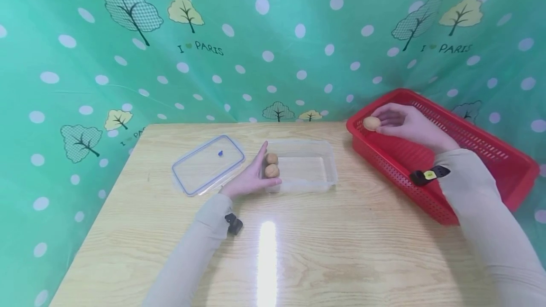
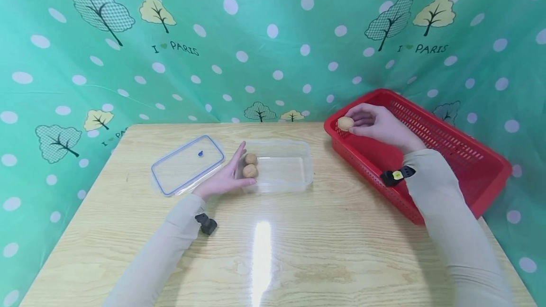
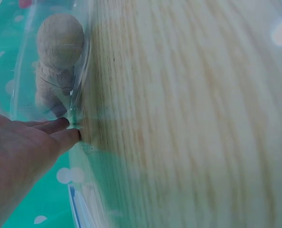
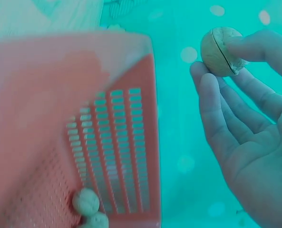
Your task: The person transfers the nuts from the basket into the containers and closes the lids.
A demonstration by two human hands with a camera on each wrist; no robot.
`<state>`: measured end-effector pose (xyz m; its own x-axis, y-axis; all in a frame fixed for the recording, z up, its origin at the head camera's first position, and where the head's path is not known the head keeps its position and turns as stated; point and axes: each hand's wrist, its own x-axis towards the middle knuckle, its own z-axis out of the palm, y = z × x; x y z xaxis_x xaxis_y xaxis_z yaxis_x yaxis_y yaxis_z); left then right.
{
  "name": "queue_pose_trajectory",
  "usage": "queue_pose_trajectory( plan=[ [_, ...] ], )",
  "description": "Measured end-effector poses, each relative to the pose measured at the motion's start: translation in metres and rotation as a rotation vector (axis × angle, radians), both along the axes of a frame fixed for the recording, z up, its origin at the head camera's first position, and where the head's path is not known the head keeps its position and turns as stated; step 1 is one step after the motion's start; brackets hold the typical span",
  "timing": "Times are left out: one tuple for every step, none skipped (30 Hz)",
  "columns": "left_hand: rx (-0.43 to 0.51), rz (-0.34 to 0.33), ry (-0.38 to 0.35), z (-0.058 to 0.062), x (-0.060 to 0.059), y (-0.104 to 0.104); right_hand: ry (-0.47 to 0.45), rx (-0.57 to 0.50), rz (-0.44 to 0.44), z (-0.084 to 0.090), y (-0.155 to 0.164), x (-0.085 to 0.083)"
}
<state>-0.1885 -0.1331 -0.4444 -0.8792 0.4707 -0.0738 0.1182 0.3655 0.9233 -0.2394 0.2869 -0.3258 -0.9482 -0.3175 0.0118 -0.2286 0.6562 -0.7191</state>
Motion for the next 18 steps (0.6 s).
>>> queue_pose_trajectory(
  plan=[
    [-0.003, 0.003, -0.002, 0.0, 0.0, 0.0, -0.003, -0.005, 0.008, 0.0, -0.003, 0.0],
    [-0.007, 0.003, 0.001, 0.001, 0.0, 0.0, -0.007, -0.009, 0.015, 0.0, -0.006, 0.001],
    [-0.009, 0.005, 0.001, 0.001, 0.001, 0.001, -0.01, -0.014, 0.023, -0.001, -0.009, 0.001],
    [-0.01, 0.005, -0.001, 0.001, 0.0, 0.001, -0.015, -0.024, 0.031, -0.001, -0.012, 0.001],
    [-0.011, 0.006, -0.002, 0.001, 0.0, 0.001, -0.019, -0.033, 0.039, -0.002, -0.015, 0.002],
    [-0.011, 0.005, -0.001, 0.001, 0.0, 0.001, -0.022, -0.047, 0.05, -0.003, -0.017, 0.002],
    [-0.011, 0.005, -0.002, 0.001, 0.0, 0.001, -0.025, -0.059, 0.06, -0.003, -0.02, 0.003],
    [-0.009, 0.003, -0.002, 0.001, -0.001, 0.0, -0.024, -0.066, 0.074, -0.004, -0.022, 0.003],
    [-0.007, 0.001, -0.004, 0.0, -0.001, 0.0, -0.026, -0.072, 0.087, -0.005, -0.024, 0.003],
    [-0.005, -0.002, -0.003, 0.0, -0.001, 0.0, -0.03, -0.076, 0.099, -0.007, -0.026, 0.004],
    [-0.004, -0.006, -0.011, 0.004, 0.0, 0.001, -0.031, -0.08, 0.113, -0.008, -0.029, 0.004],
    [-0.004, -0.011, -0.019, 0.009, 0.002, 0.001, -0.037, -0.088, 0.125, -0.009, -0.032, 0.005],
    [-0.004, -0.013, -0.027, 0.013, 0.003, 0.001, -0.045, -0.09, 0.134, -0.01, -0.034, 0.006],
    [-0.004, -0.018, -0.034, 0.014, 0.003, 0.001, -0.055, -0.095, 0.147, -0.011, -0.037, 0.007],
    [-0.006, -0.021, -0.041, 0.014, 0.003, 0.001, -0.066, -0.096, 0.161, -0.013, -0.039, 0.008],
    [-0.007, -0.022, -0.047, 0.014, 0.002, 0.001, -0.074, -0.098, 0.171, -0.014, -0.041, 0.01],
    [-0.009, -0.023, -0.051, 0.014, 0.002, 0.001, -0.086, -0.108, 0.185, -0.016, -0.044, 0.011],
    [-0.006, -0.023, -0.047, 0.009, 0.0, 0.0, -0.098, -0.113, 0.2, -0.017, -0.046, 0.012]
  ],
)
